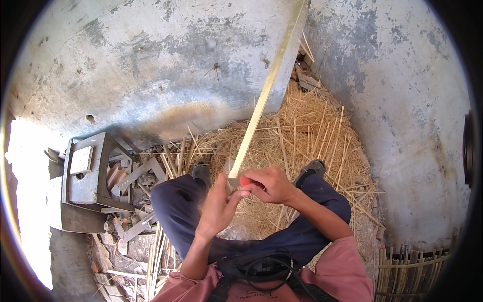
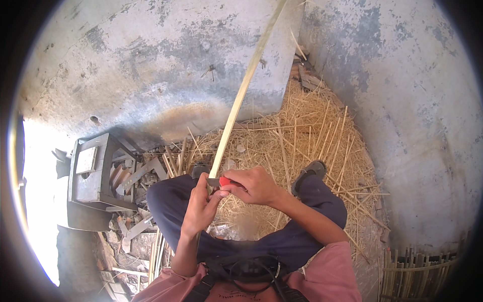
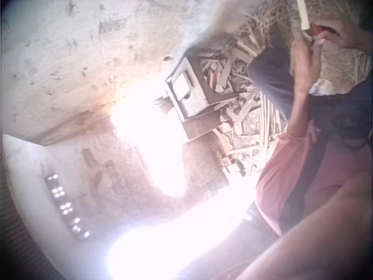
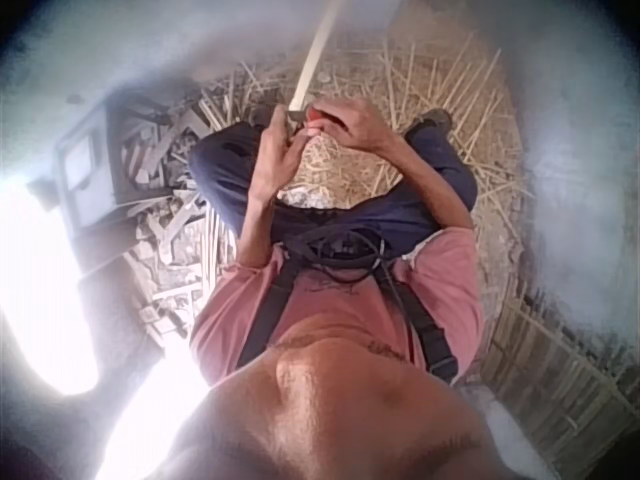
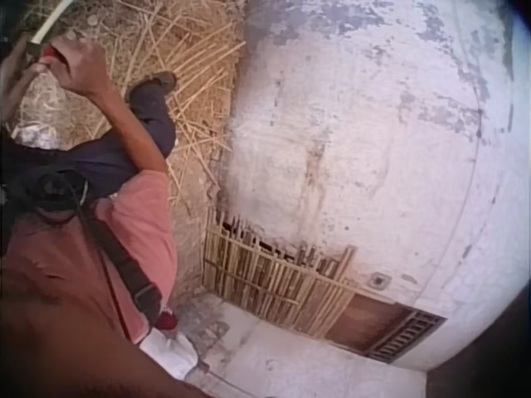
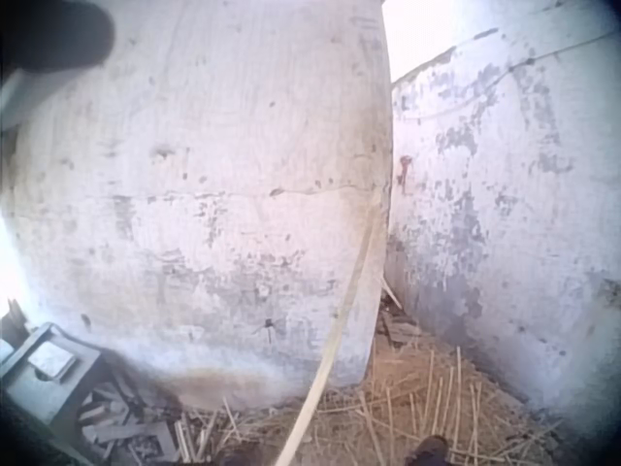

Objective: The person strips thin layers of wood from a piece of lumber using a small blade held in their hand, pulling the tool along the length of the wood while seated on a floor covered in straw.

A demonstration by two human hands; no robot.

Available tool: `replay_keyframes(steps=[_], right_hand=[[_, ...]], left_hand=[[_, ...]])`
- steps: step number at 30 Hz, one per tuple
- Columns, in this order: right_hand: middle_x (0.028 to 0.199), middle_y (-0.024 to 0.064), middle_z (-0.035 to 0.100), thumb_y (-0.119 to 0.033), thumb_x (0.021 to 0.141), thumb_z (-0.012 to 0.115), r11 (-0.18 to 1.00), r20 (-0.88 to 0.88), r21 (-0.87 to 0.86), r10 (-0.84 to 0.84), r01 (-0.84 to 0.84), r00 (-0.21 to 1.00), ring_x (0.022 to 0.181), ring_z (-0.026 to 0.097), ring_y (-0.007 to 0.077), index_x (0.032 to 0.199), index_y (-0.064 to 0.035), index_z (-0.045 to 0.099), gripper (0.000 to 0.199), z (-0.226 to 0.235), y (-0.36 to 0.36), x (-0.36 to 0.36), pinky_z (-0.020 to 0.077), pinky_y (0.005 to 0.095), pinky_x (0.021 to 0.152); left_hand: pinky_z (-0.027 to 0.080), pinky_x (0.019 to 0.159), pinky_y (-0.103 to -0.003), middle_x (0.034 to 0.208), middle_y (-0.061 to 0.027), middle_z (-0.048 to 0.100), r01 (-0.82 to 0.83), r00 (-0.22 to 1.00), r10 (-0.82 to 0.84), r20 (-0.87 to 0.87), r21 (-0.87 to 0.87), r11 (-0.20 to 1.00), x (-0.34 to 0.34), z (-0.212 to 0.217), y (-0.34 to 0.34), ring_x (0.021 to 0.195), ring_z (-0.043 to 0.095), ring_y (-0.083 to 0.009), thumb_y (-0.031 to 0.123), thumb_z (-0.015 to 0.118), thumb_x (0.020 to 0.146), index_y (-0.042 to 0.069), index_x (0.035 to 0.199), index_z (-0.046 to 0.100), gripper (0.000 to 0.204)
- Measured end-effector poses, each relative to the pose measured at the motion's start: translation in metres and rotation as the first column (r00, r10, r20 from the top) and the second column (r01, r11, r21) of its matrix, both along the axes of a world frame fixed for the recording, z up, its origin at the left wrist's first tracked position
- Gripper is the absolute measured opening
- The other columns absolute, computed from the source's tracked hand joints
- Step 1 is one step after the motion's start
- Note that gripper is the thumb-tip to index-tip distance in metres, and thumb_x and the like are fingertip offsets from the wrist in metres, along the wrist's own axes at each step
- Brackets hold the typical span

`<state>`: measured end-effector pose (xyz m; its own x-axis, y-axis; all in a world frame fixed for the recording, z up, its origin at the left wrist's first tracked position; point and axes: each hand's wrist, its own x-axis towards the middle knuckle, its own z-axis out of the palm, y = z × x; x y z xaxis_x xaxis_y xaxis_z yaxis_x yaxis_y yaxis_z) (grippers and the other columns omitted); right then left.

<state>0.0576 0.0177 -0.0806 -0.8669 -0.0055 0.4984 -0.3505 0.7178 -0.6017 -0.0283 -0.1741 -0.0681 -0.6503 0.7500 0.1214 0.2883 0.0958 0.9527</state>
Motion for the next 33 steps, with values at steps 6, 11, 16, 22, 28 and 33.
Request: replay_keyframes(steps=[6, 11, 16, 22, 28, 33], right_hand=[[0.077, 0.0118, 0.072, -0.021, 0.092, 0.076, 1.000, -0.038, 0.013, -0.016, 0.017, 0.999, 0.062, 0.070, 0.0308, 0.108, -0.0035, 0.073, 0.024, 0.000, -0.001, 0.001, 0.0523, 0.0376, 0.053], [0.079, 0.0111, 0.073, -0.020, 0.091, 0.076, 0.998, -0.043, 0.039, -0.041, 0.042, 0.998, 0.062, 0.070, 0.0298, 0.110, -0.0028, 0.073, 0.026, 0.000, -0.004, 0.002, 0.0525, 0.0369, 0.053], [0.081, 0.0104, 0.073, -0.021, 0.091, 0.077, 0.995, -0.075, 0.062, -0.072, 0.077, 0.995, 0.062, 0.070, 0.0283, 0.110, -0.0030, 0.073, 0.026, -0.001, -0.007, 0.002, 0.0527, 0.0363, 0.053], [0.081, 0.0096, 0.073, -0.023, 0.091, 0.077, 0.993, -0.100, 0.037, -0.109, 0.114, 0.989, 0.062, 0.070, 0.0271, 0.111, -0.0025, 0.073, 0.028, 0.000, -0.012, 0.002, 0.0536, 0.0357, 0.053], [0.083, 0.0090, 0.073, -0.019, 0.090, 0.077, 0.988, -0.094, 0.046, -0.139, 0.144, 0.986, 0.063, 0.071, 0.0259, 0.111, -0.0025, 0.073, 0.027, 0.000, -0.013, 0.002, 0.0542, 0.0354, 0.054], [0.084, 0.0086, 0.074, -0.015, 0.089, 0.077, 0.984, -0.095, 0.023, -0.172, 0.175, 0.980, 0.063, 0.071, 0.0257, 0.110, -0.0023, 0.073, 0.025, 0.006, -0.015, 0.002, 0.0548, 0.0349, 0.055]], left_hand=[[0.039, 0.054, -0.030, 0.070, -0.0078, 0.055, 0.003, 0.999, -0.003, -0.037, -0.022, 1.000, 0.003, 0.005, -0.001, 0.061, 0.043, -0.0113, 0.018, 0.072, 0.103, 0.000, 0.105, 0.048, 0.030], [0.047, 0.052, -0.036, 0.072, -0.0193, 0.064, 0.012, 0.996, -0.017, -0.083, -0.064, 0.998, 0.000, 0.003, -0.003, 0.055, 0.059, -0.0217, 0.025, 0.072, 0.103, -0.003, 0.106, 0.044, 0.040], [0.045, 0.051, -0.036, 0.068, -0.0188, 0.062, -0.004, 0.995, 0.001, -0.098, -0.030, 1.000, 0.002, 0.004, -0.003, 0.053, 0.056, -0.0238, 0.026, 0.072, 0.103, -0.003, 0.105, 0.044, 0.041], [0.042, 0.048, -0.037, 0.062, -0.0172, 0.056, -0.036, 0.993, 0.032, -0.114, -0.036, 0.999, 0.002, -0.005, -0.002, 0.049, 0.052, -0.0233, 0.028, 0.072, 0.103, -0.003, 0.104, 0.044, 0.042], [0.038, 0.046, -0.036, 0.057, -0.0141, 0.052, -0.071, 0.992, 0.066, -0.110, -0.044, 0.996, 0.005, -0.002, 0.000, 0.048, 0.046, -0.0175, 0.029, 0.071, 0.104, -0.003, 0.102, 0.045, 0.041], [0.035, 0.045, -0.033, 0.055, -0.0113, 0.048, -0.116, 0.991, 0.115, -0.070, 0.000, 0.993, 0.007, -0.002, 0.004, 0.051, 0.041, -0.0098, 0.030, 0.071, 0.104, -0.003, 0.098, 0.046, 0.042]])
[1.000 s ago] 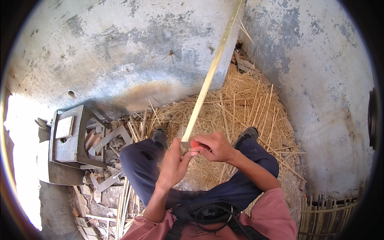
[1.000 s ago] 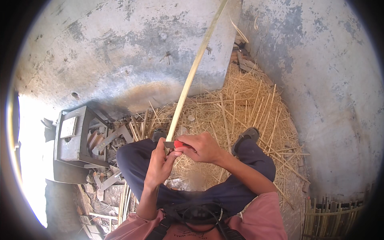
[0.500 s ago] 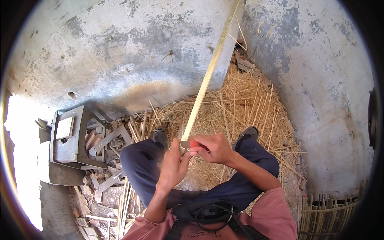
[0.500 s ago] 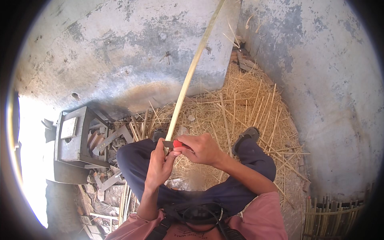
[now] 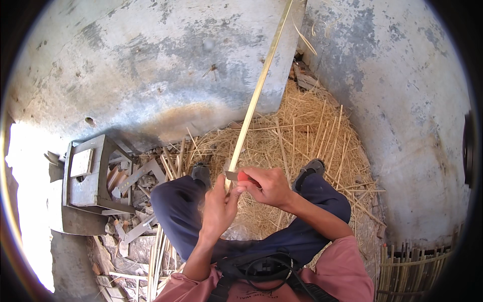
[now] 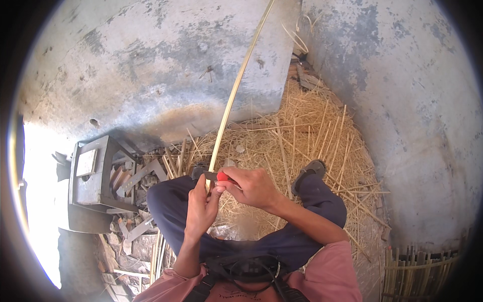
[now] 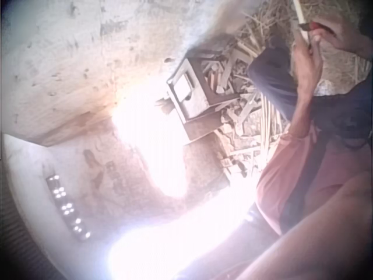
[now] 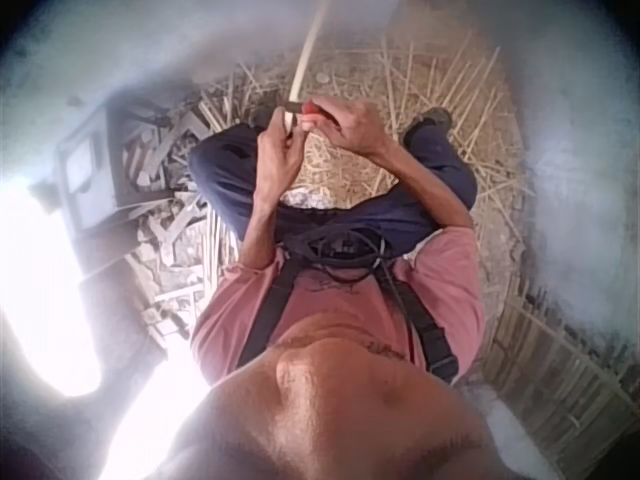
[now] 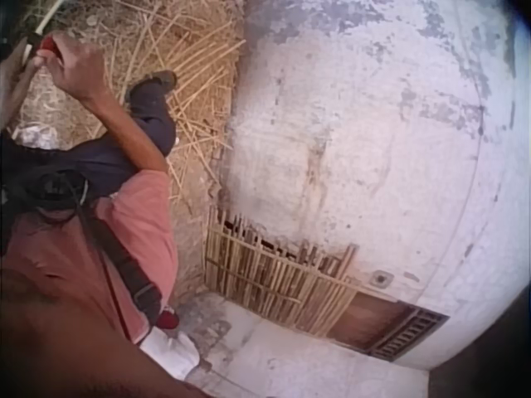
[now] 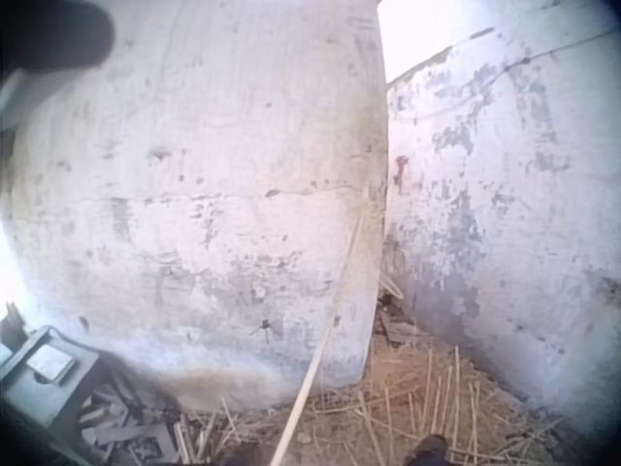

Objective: The person strips thin layers of wood from a piece of lumber using a small blade held in their hand, pulling the tool along the length of the wood while seated on a floor covered in straw.

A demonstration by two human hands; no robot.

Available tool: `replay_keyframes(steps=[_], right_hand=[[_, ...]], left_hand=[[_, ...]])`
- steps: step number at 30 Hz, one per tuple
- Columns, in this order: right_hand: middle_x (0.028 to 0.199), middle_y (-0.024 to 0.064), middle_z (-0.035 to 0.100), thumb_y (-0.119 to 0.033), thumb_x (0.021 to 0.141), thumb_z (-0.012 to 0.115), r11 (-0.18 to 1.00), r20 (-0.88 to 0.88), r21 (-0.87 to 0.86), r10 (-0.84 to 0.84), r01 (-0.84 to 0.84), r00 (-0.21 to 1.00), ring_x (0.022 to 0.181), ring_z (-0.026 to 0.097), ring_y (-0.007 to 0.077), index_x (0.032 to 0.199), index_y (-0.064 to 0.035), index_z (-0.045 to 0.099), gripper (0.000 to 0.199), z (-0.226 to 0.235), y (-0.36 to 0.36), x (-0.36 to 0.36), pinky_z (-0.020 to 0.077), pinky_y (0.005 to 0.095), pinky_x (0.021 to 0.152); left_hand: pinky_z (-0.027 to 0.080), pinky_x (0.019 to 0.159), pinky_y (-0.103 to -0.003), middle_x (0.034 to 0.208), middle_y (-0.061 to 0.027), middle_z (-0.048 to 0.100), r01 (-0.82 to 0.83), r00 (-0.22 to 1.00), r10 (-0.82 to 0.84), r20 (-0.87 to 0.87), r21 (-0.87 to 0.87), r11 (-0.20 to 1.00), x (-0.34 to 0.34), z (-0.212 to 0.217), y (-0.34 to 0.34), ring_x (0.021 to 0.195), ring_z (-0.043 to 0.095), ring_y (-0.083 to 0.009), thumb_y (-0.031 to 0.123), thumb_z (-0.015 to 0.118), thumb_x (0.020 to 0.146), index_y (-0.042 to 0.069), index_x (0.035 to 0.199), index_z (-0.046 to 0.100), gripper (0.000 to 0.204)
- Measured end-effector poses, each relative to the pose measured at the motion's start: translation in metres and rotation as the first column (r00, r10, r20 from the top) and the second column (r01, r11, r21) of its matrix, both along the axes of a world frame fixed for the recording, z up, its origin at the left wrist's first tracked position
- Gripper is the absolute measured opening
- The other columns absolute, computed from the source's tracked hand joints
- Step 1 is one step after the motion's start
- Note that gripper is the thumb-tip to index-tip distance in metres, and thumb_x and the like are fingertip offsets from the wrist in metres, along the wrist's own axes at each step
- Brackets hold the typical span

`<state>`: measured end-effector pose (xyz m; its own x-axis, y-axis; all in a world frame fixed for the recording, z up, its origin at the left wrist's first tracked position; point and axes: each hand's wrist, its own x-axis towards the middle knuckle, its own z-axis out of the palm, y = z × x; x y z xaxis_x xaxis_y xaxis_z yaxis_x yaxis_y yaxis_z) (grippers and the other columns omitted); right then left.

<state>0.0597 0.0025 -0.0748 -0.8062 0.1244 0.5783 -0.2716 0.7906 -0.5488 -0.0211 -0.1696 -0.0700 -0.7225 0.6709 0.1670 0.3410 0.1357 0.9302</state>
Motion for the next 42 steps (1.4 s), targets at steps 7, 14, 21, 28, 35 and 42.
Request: replay_keyframes(steps=[7, 14, 21, 28, 35, 42], right_hand=[[0.079, 0.0121, 0.070, -0.021, 0.095, 0.073, 0.993, 0.074, -0.102, 0.061, -0.053, 0.995, 0.060, 0.068, 0.0284, 0.105, -0.0046, 0.071, 0.019, 0.002, 0.001, 0.000, 0.0496, 0.0375, 0.052], [0.076, 0.0130, 0.068, -0.026, 0.097, 0.071, 0.980, 0.104, -0.093, 0.188, -0.178, 0.977, 0.060, 0.067, 0.0321, 0.110, -0.0056, 0.069, 0.024, -0.002, 0.012, -0.001, 0.0490, 0.0400, 0.054], [0.083, 0.0126, 0.073, -0.022, 0.096, 0.071, 0.982, 0.124, -0.057, 0.188, -0.182, 0.974, 0.067, 0.072, 0.0333, 0.119, -0.0058, 0.066, 0.028, -0.001, 0.012, 0.001, 0.0538, 0.0403, 0.057], [0.083, 0.0118, 0.074, -0.029, 0.101, 0.067, 0.992, 0.070, 0.066, 0.101, -0.105, 0.992, 0.061, 0.070, 0.0311, 0.115, -0.0077, 0.066, 0.025, 0.000, 0.011, 0.000, 0.0518, 0.0407, 0.051], [0.087, 0.0111, 0.076, -0.023, 0.096, 0.072, 0.995, 0.102, 0.080, 0.055, -0.063, 0.993, 0.068, 0.074, 0.0291, 0.114, -0.0052, 0.070, 0.026, 0.012, 0.006, 0.001, 0.0558, 0.0384, 0.056], [0.090, 0.0114, 0.076, -0.024, 0.096, 0.072, 0.995, 0.088, 0.102, -0.022, 0.013, 0.996, 0.069, 0.074, 0.0296, 0.114, -0.0040, 0.071, 0.027, 0.008, 0.002, 0.001, 0.0559, 0.0388, 0.056]], left_hand=[[0.036, 0.051, -0.025, 0.071, -0.0019, 0.054, 0.094, 0.982, -0.096, 0.161, 0.023, 0.995, -0.007, 0.001, -0.002, 0.063, 0.043, -0.0032, 0.026, 0.075, 0.102, -0.001, 0.105, 0.053, 0.035], [0.035, 0.058, -0.016, 0.091, 0.0044, 0.051, 0.181, 0.933, -0.194, 0.304, 0.073, 0.981, -0.010, 0.013, -0.006, 0.070, 0.041, 0.0016, 0.018, 0.074, 0.103, 0.001, 0.114, 0.057, 0.026], [0.037, 0.058, -0.017, 0.088, 0.0038, 0.052, 0.172, 0.950, -0.190, 0.248, 0.091, 0.981, -0.011, 0.009, -0.006, 0.069, 0.042, 0.0007, 0.017, 0.073, 0.103, -0.001, 0.112, 0.055, 0.027], [0.039, 0.055, -0.023, 0.071, 0.0002, 0.053, 0.088, 0.995, -0.088, 0.043, 0.007, 0.996, -0.010, 0.011, -0.003, 0.064, 0.044, -0.0044, 0.017, 0.074, 0.102, -0.002, 0.107, 0.055, 0.027], [0.042, 0.050, -0.032, 0.066, -0.0117, 0.059, 0.032, 0.998, -0.032, -0.053, -0.015, 0.999, -0.010, 0.000, -0.003, 0.055, 0.051, -0.0132, 0.024, 0.072, 0.103, -0.007, 0.108, 0.052, 0.037], [0.043, 0.049, -0.035, 0.060, -0.0159, 0.059, -0.005, 0.996, -0.001, -0.088, -0.065, 0.998, -0.007, 0.001, -0.001, 0.049, 0.059, -0.0214, 0.031, 0.069, 0.105, -0.010, 0.110, 0.050, 0.044]])
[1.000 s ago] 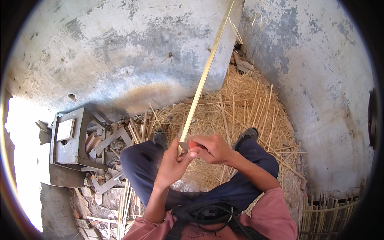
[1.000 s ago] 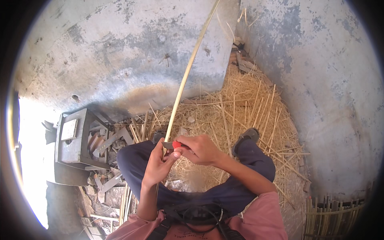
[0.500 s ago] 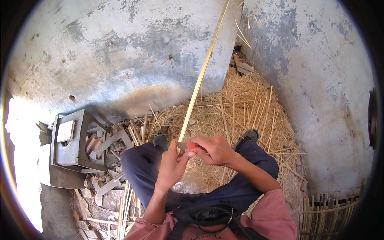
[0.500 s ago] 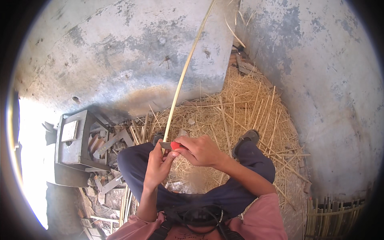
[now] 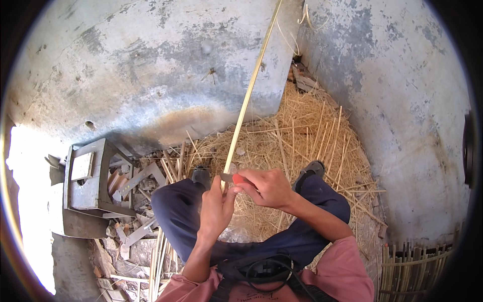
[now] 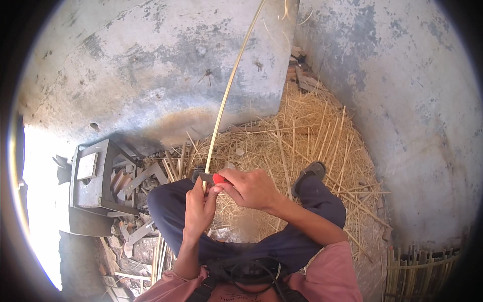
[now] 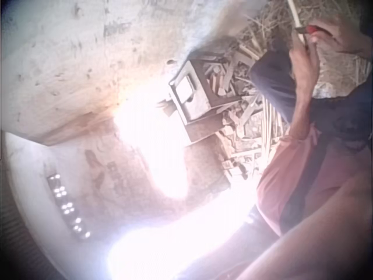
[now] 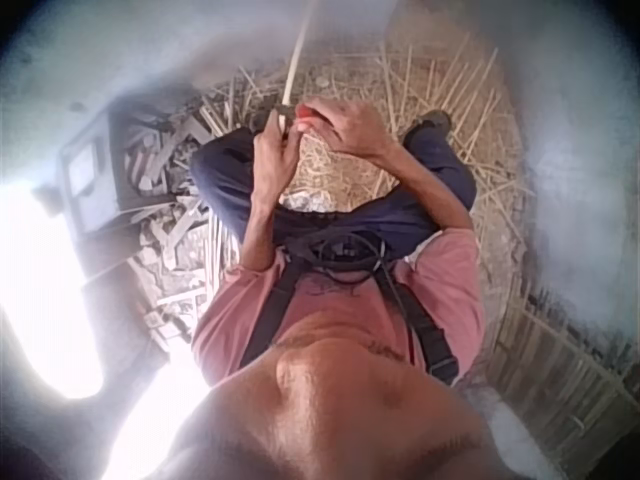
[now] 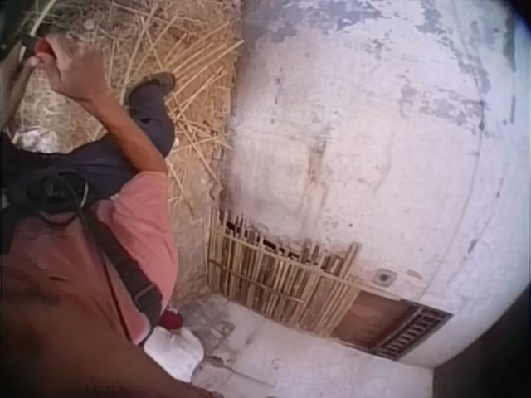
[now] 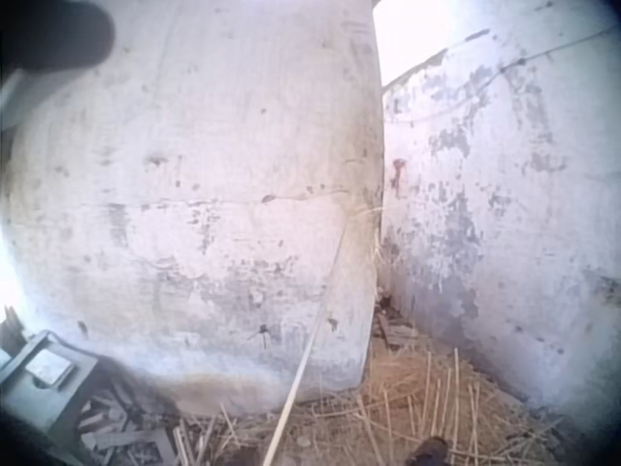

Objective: The person strips thin layers of wood from a piece of lumber using a small blade held in their hand, pulling the tool along the length of the wood while seated on a floor covered in straw.

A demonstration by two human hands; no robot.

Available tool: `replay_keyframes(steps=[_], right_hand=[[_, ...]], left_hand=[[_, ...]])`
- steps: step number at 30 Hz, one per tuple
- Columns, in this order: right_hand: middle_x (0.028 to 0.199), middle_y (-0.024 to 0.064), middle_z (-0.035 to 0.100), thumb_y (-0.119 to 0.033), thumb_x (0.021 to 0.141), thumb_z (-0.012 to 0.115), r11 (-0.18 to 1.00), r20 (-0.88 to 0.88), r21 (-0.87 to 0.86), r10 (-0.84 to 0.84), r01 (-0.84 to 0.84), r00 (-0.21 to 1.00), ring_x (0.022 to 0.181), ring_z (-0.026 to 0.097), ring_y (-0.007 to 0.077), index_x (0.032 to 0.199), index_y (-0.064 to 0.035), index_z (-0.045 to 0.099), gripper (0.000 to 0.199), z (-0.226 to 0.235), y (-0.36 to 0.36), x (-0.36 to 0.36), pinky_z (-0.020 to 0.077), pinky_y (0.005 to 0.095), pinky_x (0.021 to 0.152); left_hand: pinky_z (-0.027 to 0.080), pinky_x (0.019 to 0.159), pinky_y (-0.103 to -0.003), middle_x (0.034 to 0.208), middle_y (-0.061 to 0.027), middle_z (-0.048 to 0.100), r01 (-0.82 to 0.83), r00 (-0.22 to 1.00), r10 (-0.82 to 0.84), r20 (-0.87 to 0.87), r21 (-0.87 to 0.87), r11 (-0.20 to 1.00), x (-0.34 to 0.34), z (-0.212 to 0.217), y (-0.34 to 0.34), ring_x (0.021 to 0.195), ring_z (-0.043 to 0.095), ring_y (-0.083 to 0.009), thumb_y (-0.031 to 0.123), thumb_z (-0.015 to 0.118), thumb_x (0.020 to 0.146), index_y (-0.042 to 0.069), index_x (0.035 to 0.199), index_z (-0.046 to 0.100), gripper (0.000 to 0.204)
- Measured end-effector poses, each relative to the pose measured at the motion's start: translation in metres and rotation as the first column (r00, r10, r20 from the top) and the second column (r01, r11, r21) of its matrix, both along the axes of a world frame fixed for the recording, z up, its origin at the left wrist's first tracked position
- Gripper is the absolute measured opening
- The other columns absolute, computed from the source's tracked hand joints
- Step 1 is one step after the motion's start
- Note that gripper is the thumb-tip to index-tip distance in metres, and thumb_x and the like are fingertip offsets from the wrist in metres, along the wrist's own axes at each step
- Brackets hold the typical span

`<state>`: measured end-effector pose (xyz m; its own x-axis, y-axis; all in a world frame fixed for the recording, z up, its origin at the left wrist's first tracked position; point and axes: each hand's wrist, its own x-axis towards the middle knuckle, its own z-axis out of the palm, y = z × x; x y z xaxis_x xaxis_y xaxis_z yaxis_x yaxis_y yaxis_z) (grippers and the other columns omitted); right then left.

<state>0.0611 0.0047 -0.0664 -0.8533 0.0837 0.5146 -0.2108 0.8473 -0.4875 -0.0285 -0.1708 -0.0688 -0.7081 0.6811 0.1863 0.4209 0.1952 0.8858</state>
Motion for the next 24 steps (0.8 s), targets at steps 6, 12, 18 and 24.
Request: replay_keyframes(steps=[6, 12, 18, 24], right_hand=[[0.089, 0.0107, 0.077, -0.028, 0.098, 0.072, 0.998, -0.021, -0.007, -0.065, 0.065, 0.998, 0.067, 0.074, 0.0295, 0.114, -0.0028, 0.070, 0.030, 0.002, -0.007, 0.000, 0.0556, 0.0386, 0.055], [0.086, 0.0104, 0.076, -0.027, 0.098, 0.073, 0.988, -0.076, -0.040, -0.149, 0.146, 0.986, 0.065, 0.073, 0.0289, 0.114, -0.0026, 0.069, 0.030, -0.001, -0.015, -0.001, 0.0550, 0.0381, 0.054], [0.084, 0.0112, 0.075, -0.026, 0.097, 0.074, 0.991, -0.029, -0.098, -0.093, 0.090, 0.995, 0.063, 0.072, 0.0288, 0.114, -0.0035, 0.068, 0.028, -0.004, -0.005, -0.002, 0.0537, 0.0381, 0.053], [0.080, 0.0098, 0.072, -0.028, 0.097, 0.074, 0.996, -0.013, -0.077, 0.035, -0.036, 0.999, 0.064, 0.071, 0.0281, 0.111, -0.0049, 0.068, 0.028, 0.001, 0.013, -0.003, 0.0528, 0.0380, 0.056]], left_hand=[[0.043, 0.048, -0.037, 0.058, -0.0155, 0.058, -0.037, 0.999, 0.036, -0.028, -0.021, 0.999, 0.002, -0.001, 0.003, 0.047, 0.061, -0.0238, 0.031, 0.068, 0.106, -0.010, 0.110, 0.052, 0.044], [0.041, 0.047, -0.037, 0.055, -0.0142, 0.056, -0.078, 0.996, 0.079, 0.027, -0.037, 0.996, 0.006, -0.006, 0.007, 0.045, 0.059, -0.0236, 0.035, 0.067, 0.106, -0.007, 0.101, 0.054, 0.044], [0.040, 0.046, -0.038, 0.055, -0.0128, 0.056, -0.061, 0.998, 0.061, 0.009, -0.038, 0.997, 0.004, -0.003, 0.006, 0.045, 0.058, -0.0218, 0.035, 0.066, 0.106, -0.006, 0.101, 0.055, 0.043], [0.045, 0.057, -0.041, 0.066, -0.0148, 0.060, 0.056, 0.996, -0.055, 0.076, -0.010, 0.998, -0.005, 0.010, -0.002, 0.056, 0.060, -0.0261, 0.033, 0.058, 0.110, -0.003, 0.105, 0.057, 0.037]])
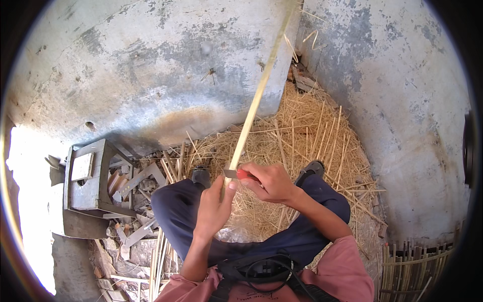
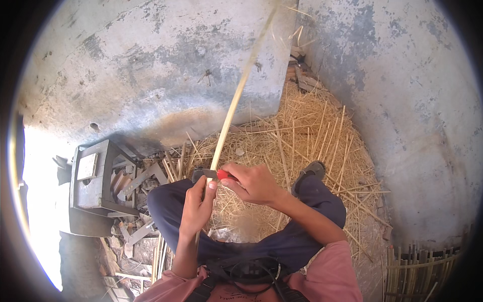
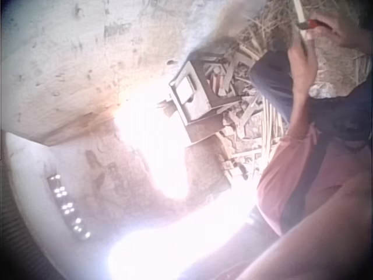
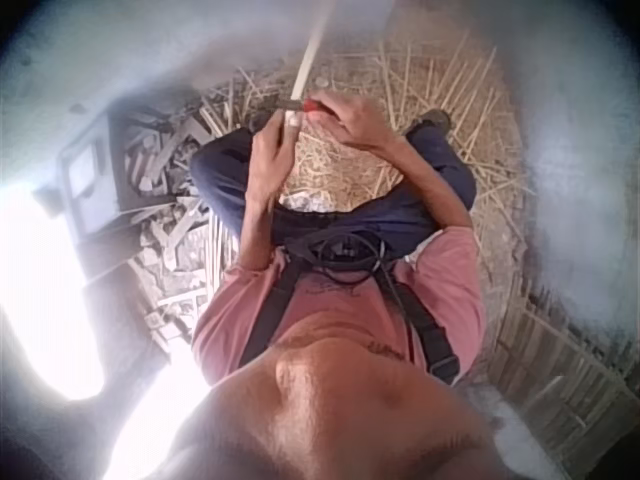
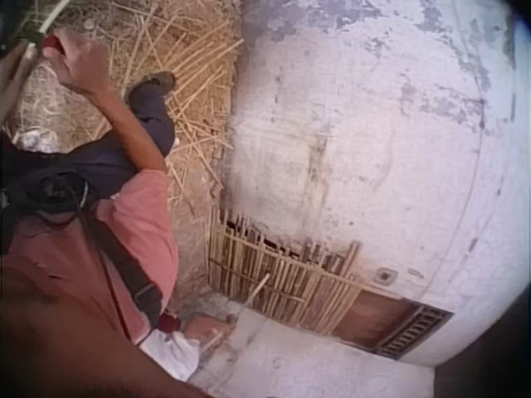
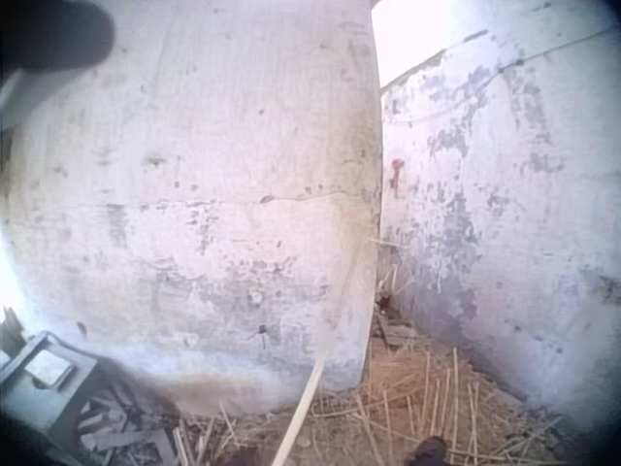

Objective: The person strips thin layers of wood from a piece of lumber using a small blade held in their hand, pulling the tool along the length of the wood while seated on a floor covered in straw.

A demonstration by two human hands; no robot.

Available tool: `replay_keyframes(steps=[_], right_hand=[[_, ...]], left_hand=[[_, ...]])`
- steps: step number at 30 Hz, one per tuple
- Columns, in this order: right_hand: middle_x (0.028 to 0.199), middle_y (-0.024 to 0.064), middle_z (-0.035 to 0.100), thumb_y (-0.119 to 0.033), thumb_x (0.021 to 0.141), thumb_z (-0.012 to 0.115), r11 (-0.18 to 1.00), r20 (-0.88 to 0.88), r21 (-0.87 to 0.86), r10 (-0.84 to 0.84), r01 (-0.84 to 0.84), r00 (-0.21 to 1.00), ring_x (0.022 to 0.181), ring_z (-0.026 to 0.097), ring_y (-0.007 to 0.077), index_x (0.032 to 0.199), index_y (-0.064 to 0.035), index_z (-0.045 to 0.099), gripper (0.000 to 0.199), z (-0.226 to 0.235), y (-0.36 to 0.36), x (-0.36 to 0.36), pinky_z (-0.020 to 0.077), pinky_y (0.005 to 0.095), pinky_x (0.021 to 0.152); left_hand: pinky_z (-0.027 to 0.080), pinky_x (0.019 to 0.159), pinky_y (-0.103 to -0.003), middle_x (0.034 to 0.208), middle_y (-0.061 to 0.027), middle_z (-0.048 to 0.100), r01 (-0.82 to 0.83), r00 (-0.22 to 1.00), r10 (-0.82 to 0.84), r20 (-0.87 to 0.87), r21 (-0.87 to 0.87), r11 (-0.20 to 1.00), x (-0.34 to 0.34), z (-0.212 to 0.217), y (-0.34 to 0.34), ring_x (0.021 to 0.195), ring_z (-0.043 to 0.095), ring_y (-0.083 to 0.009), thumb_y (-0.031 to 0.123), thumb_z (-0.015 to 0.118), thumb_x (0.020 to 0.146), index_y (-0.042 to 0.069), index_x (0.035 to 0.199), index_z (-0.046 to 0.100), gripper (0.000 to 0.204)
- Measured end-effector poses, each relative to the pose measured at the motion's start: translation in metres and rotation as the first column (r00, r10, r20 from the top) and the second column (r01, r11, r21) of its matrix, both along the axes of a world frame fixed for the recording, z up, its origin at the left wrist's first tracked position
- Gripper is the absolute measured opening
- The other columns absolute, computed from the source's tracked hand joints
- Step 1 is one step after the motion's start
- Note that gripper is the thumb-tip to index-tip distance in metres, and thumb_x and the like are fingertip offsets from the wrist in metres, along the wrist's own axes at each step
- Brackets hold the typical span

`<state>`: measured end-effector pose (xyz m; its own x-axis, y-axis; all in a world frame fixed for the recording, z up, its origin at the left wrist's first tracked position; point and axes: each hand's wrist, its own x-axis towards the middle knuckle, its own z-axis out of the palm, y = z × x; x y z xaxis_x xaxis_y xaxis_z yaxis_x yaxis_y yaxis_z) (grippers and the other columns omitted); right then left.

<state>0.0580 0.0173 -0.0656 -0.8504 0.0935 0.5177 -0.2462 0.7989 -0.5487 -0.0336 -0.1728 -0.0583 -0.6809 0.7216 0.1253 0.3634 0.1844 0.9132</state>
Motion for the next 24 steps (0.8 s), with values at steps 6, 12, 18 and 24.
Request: replay_keyframes(steps=[6, 12, 18, 24], right_hand=[[0.081, 0.0091, 0.071, -0.031, 0.097, 0.074, 0.997, 0.008, 0.068, 0.033, -0.033, 0.999, 0.064, 0.071, 0.0268, 0.109, -0.0058, 0.069, 0.029, 0.001, 0.002, 0.000, 0.0522, 0.0371, 0.056], [0.084, 0.0086, 0.072, -0.029, 0.096, 0.075, 1.000, -0.013, 0.018, 0.006, -0.006, 1.000, 0.066, 0.071, 0.0268, 0.109, -0.0057, 0.070, 0.027, 0.000, -0.004, 0.001, 0.0527, 0.0373, 0.056], [0.087, 0.0087, 0.072, -0.027, 0.095, 0.075, 1.000, -0.030, 0.019, -0.020, 0.021, 0.999, 0.067, 0.071, 0.0284, 0.111, -0.0056, 0.071, 0.027, -0.004, -0.006, 0.003, 0.0546, 0.0376, 0.056], [0.090, 0.0090, 0.073, -0.028, 0.094, 0.076, 0.997, -0.023, 0.060, -0.044, 0.045, 0.999, 0.069, 0.072, 0.0292, 0.113, -0.0061, 0.071, 0.029, 0.000, -0.012, 0.004, 0.0553, 0.0379, 0.056]], left_hand=[[0.046, 0.060, -0.042, 0.071, -0.0150, 0.062, 0.075, 0.989, -0.069, 0.129, -0.042, 0.996, -0.003, -0.002, -0.002, 0.061, 0.061, -0.0297, 0.032, 0.055, 0.112, -0.001, 0.115, 0.057, 0.033], [0.047, 0.061, -0.046, 0.074, -0.0212, 0.063, 0.065, 0.998, -0.065, -0.004, -0.067, 0.996, 0.002, 0.010, 0.003, 0.069, 0.067, -0.0398, 0.032, 0.059, 0.110, -0.002, 0.113, 0.054, 0.035], [0.048, 0.064, -0.049, 0.079, -0.0244, 0.066, 0.075, 0.995, -0.082, -0.062, -0.119, 0.990, -0.003, 0.007, 0.003, 0.076, 0.066, -0.0469, 0.032, 0.064, 0.107, -0.003, 0.116, 0.055, 0.037], [0.050, 0.065, -0.049, 0.083, -0.0240, 0.069, 0.081, 0.994, -0.081, -0.069, 0.000, 0.997, 0.003, -0.002, 0.002, 0.081, 0.068, -0.0480, 0.031, 0.064, 0.107, -0.003, 0.117, 0.058, 0.036]])
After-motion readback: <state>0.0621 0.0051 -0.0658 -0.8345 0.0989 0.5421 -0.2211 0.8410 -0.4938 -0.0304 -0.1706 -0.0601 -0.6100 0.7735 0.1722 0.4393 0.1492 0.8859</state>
